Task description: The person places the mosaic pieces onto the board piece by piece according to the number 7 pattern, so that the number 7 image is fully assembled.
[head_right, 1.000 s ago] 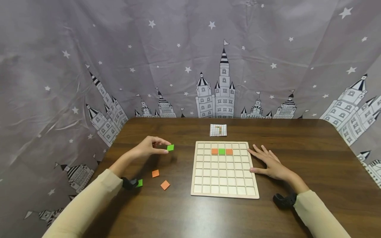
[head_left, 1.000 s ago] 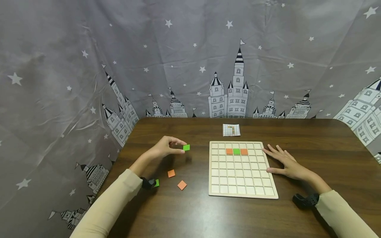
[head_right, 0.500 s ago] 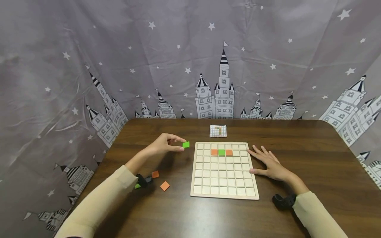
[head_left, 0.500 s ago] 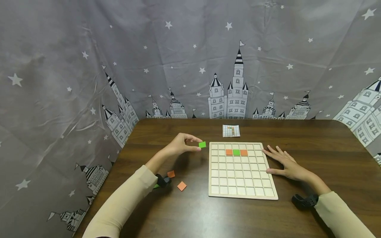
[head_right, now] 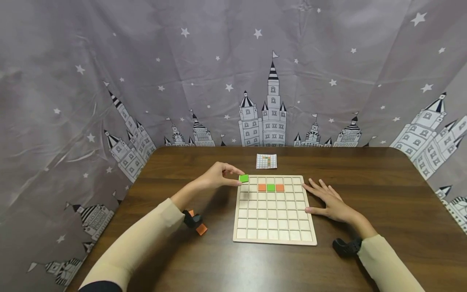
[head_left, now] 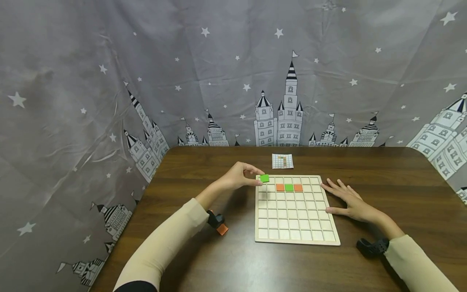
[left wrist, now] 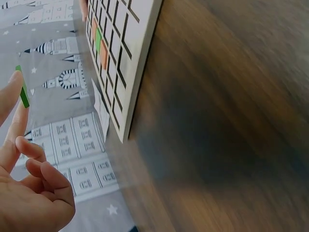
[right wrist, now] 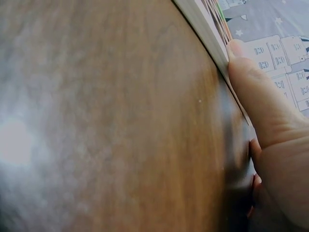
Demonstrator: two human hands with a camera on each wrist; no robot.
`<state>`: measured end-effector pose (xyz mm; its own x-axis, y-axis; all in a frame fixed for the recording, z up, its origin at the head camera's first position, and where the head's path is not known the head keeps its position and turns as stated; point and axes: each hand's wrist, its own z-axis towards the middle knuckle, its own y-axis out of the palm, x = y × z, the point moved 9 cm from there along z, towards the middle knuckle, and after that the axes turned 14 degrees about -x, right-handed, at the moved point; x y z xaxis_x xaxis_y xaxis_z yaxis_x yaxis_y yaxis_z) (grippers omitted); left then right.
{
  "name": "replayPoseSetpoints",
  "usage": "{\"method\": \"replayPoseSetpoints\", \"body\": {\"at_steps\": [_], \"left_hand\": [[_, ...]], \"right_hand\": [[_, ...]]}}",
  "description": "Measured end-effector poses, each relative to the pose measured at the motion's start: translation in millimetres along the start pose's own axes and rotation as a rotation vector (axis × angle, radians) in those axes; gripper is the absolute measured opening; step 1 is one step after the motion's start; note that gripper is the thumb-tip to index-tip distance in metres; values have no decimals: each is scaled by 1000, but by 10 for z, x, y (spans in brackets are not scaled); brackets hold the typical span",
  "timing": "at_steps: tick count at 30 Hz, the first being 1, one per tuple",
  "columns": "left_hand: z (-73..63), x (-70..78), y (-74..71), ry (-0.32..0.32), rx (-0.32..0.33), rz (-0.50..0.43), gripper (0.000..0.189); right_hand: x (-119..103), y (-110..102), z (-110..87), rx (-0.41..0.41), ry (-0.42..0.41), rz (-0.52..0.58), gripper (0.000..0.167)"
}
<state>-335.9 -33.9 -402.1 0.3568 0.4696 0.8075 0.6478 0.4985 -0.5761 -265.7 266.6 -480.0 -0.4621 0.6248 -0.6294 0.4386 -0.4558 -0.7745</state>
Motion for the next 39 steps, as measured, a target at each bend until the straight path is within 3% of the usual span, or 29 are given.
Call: {"method": "replayPoseSetpoints", "body": {"at_steps": [20,28,39], "left_hand": [[529,151,514,-57,-78,-41,29],[682,207,679,-85,-96,2,28],[816,158,816,-121,-131,32,29]], "right_hand": [[5,-13,-23,13,0,-13,77],[-2,-13,-16,-4,17,3,78],[-7,-35,-20,-4,21,-9,77]]}}
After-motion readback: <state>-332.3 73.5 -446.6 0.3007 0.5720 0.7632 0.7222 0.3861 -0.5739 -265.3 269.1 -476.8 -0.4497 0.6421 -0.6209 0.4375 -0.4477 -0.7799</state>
